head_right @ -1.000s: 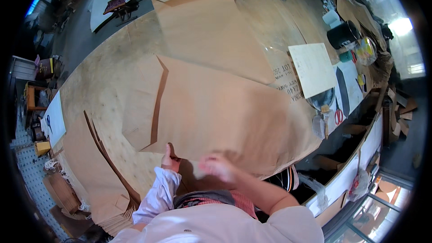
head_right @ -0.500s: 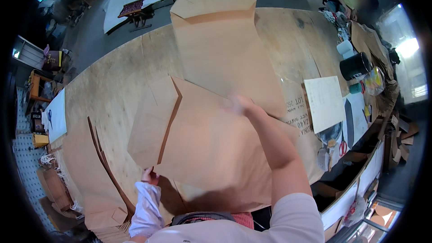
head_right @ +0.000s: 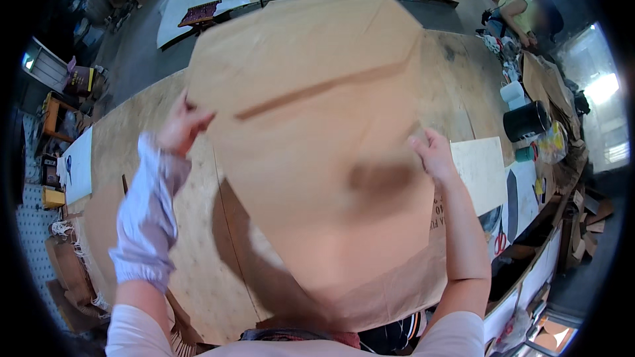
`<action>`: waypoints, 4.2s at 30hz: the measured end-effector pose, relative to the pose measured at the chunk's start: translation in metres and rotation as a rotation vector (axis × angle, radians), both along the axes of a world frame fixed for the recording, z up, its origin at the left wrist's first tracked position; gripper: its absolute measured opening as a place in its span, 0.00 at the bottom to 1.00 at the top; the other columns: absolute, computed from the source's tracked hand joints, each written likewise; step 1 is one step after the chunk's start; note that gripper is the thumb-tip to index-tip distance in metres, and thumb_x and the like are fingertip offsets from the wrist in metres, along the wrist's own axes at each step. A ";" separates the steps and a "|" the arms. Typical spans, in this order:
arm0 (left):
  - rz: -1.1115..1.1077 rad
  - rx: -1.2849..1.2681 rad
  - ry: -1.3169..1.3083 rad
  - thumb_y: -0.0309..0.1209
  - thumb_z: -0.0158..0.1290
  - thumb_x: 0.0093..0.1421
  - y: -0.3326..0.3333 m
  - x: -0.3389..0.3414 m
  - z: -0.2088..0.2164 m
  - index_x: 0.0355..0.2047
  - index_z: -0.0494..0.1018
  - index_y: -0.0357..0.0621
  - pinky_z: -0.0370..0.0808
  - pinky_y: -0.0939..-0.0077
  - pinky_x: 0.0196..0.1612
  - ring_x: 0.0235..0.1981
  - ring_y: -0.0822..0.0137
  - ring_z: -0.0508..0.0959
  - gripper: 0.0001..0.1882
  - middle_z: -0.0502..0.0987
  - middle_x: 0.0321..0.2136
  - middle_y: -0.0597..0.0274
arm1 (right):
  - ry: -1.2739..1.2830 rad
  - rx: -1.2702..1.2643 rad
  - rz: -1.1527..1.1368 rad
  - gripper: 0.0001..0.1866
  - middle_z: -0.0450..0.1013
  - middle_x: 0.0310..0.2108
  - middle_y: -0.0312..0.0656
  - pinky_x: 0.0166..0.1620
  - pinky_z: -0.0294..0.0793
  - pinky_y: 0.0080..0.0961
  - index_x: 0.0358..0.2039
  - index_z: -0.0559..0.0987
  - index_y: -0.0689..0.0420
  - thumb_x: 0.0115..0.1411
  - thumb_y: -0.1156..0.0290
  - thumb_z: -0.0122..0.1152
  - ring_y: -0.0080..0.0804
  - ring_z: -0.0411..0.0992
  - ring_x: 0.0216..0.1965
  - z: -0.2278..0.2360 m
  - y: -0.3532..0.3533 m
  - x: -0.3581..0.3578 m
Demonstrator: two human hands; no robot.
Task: The person stacks flat brown paper sheets on a wooden workbench. They repeatedly pick up individual sheets, align them, and place them into a growing pile, occasionally adjusting the stack to ensure it remains neat.
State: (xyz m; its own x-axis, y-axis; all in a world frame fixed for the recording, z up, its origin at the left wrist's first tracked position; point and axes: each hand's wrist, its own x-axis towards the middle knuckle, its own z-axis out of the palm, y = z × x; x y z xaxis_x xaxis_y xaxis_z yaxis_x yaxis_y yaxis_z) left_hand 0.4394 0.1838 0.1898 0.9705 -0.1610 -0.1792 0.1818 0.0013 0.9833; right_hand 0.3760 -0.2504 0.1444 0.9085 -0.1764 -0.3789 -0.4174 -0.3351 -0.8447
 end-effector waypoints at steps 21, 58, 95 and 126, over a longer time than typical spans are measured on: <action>0.128 0.484 -0.094 0.35 0.53 0.49 -0.053 -0.076 -0.205 0.52 0.52 0.36 0.66 0.74 0.42 0.42 0.65 0.68 0.33 0.66 0.41 0.51 | -0.557 -1.384 0.184 0.21 0.58 0.50 0.54 0.50 0.58 0.40 0.47 0.65 0.59 0.54 0.64 0.44 0.48 0.57 0.50 -0.179 0.036 0.082; 1.841 -1.079 -0.089 0.59 0.22 0.55 0.347 -0.749 -0.101 0.54 0.53 0.47 0.61 0.67 0.52 0.50 0.58 0.64 0.35 0.60 0.52 0.59 | -0.599 -0.110 1.673 0.36 0.61 0.46 0.55 0.50 0.60 0.33 0.51 0.57 0.66 0.47 0.55 0.56 0.49 0.61 0.47 0.039 0.731 -0.448; 1.675 -0.886 -0.212 0.53 0.32 0.57 0.408 -0.771 -0.210 0.54 0.52 0.45 0.56 0.72 0.54 0.52 0.66 0.60 0.31 0.59 0.52 0.61 | 0.571 0.221 1.440 0.37 0.54 0.54 0.48 0.55 0.51 0.25 0.54 0.55 0.63 0.57 0.43 0.30 0.36 0.52 0.55 -0.021 0.837 -0.498; 0.826 0.104 -0.351 0.34 0.39 0.54 0.325 -0.562 0.054 0.51 0.55 0.43 0.55 0.56 0.53 0.53 0.49 0.54 0.24 0.54 0.54 0.55 | -0.563 0.077 1.382 0.30 0.46 0.57 0.53 0.58 0.41 0.36 0.56 0.52 0.55 0.59 0.49 0.28 0.45 0.41 0.59 0.194 0.573 -0.469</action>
State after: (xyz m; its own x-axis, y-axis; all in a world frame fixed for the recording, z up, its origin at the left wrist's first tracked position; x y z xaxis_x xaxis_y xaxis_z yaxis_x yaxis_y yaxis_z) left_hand -0.1223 0.5087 0.2435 0.7715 0.6118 0.1747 -0.1485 -0.0938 0.9844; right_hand -0.0928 0.3224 0.3381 0.3630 0.9264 0.1003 0.5622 -0.1319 -0.8164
